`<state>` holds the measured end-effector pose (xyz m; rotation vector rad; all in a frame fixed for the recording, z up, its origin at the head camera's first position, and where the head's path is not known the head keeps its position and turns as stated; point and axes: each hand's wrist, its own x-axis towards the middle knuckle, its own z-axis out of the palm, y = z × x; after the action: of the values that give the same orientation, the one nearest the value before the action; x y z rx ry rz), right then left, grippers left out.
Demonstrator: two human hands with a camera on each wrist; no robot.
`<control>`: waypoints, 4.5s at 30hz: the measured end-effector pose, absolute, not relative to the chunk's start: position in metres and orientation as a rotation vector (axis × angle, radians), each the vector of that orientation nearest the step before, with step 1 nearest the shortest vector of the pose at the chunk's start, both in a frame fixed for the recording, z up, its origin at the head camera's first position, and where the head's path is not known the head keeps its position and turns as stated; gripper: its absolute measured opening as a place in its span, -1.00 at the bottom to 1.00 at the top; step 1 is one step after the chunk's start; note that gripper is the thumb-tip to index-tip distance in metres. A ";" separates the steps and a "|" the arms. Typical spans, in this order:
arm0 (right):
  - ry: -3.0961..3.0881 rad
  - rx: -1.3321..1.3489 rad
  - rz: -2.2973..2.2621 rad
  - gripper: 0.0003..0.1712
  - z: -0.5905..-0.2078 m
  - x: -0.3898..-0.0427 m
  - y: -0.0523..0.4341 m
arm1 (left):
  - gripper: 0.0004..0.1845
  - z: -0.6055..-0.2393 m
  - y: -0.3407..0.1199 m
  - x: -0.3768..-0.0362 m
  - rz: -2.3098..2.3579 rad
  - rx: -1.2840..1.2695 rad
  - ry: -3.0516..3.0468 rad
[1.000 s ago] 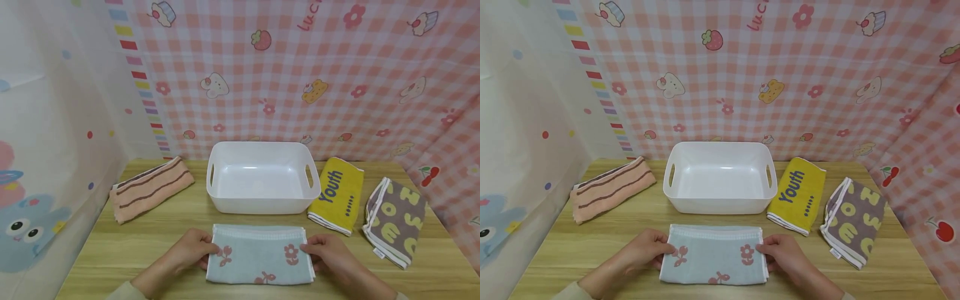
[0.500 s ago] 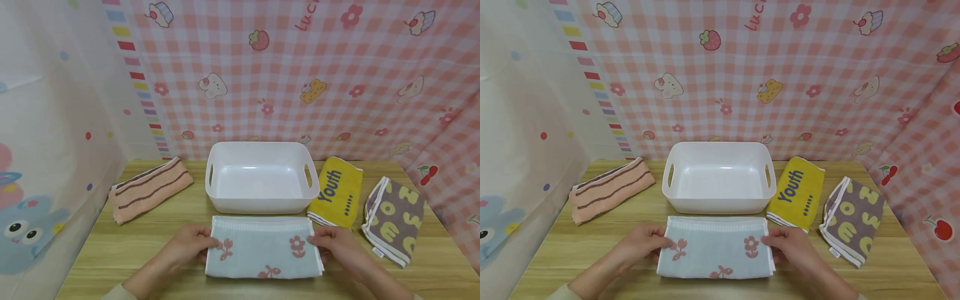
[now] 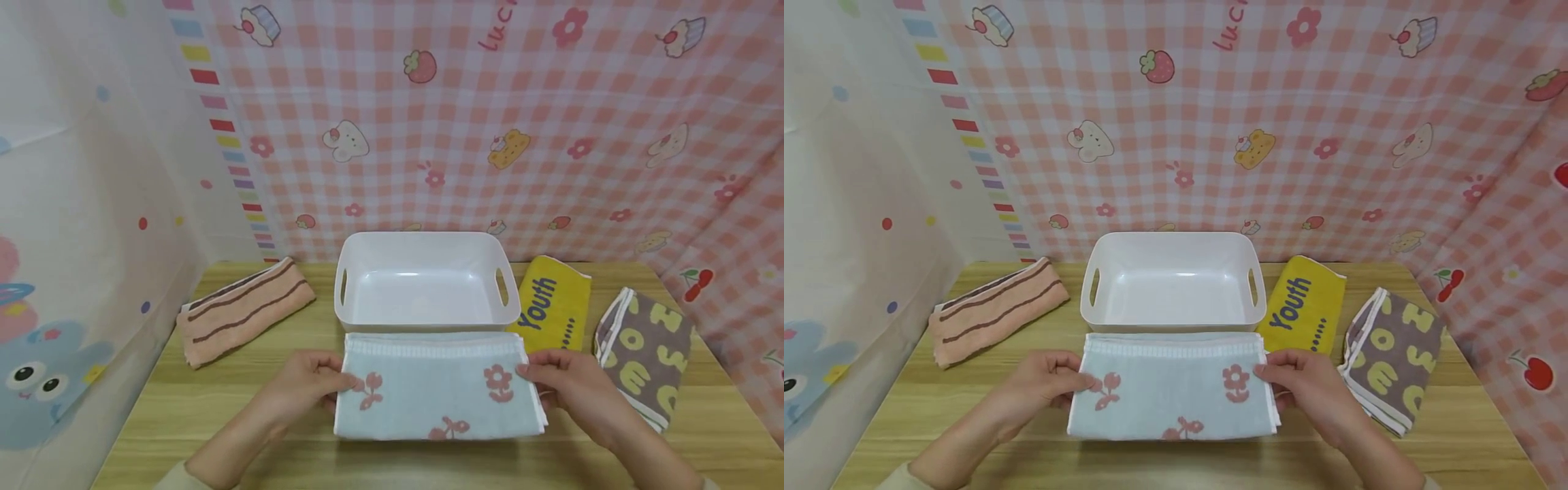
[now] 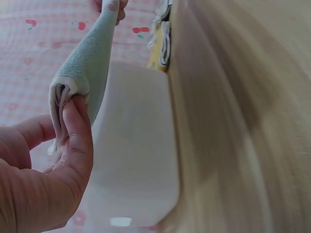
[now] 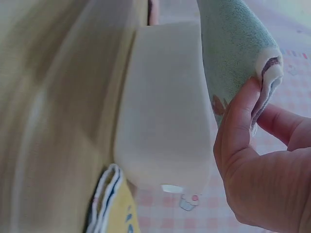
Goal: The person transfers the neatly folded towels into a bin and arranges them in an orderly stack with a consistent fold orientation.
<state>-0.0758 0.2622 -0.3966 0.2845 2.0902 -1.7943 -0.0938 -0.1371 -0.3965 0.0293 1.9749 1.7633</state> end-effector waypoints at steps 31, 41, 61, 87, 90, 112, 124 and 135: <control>2.131 0.114 -1.939 -0.56 -0.359 -0.156 0.259 | -0.70 -0.362 -0.128 -0.163 1.926 -0.165 2.100; 2.161 0.123 -1.925 -0.46 -0.352 -0.190 0.251 | -0.71 -0.360 -0.124 -0.195 1.934 -0.233 2.137; 2.382 0.284 -1.716 -0.47 -0.359 -0.226 0.240 | -0.77 -0.370 -0.113 -0.235 1.801 -0.337 2.246; 2.491 0.264 -1.599 -0.60 -0.367 -0.235 0.235 | -0.71 -0.369 -0.099 -0.239 1.688 -0.200 2.495; 2.492 0.269 -1.597 -0.60 -0.367 -0.235 0.236 | -0.66 -0.368 -0.100 -0.239 1.679 -0.188 2.488; 2.738 0.091 -1.543 -0.62 -0.364 -0.220 0.254 | -0.75 -0.369 -0.121 -0.232 1.501 -0.006 2.895; 2.991 0.043 -1.402 -0.61 -0.374 -0.201 0.291 | -0.75 -0.380 -0.137 -0.231 1.479 0.051 2.966; 3.098 0.071 -1.203 -0.54 -0.388 -0.177 0.323 | -0.65 -0.392 -0.147 -0.233 1.447 0.041 2.976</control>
<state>-0.1768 0.3229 -0.3881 0.0706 3.0980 -1.2031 -0.2328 -0.1471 -0.3922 0.0415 2.9755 1.4470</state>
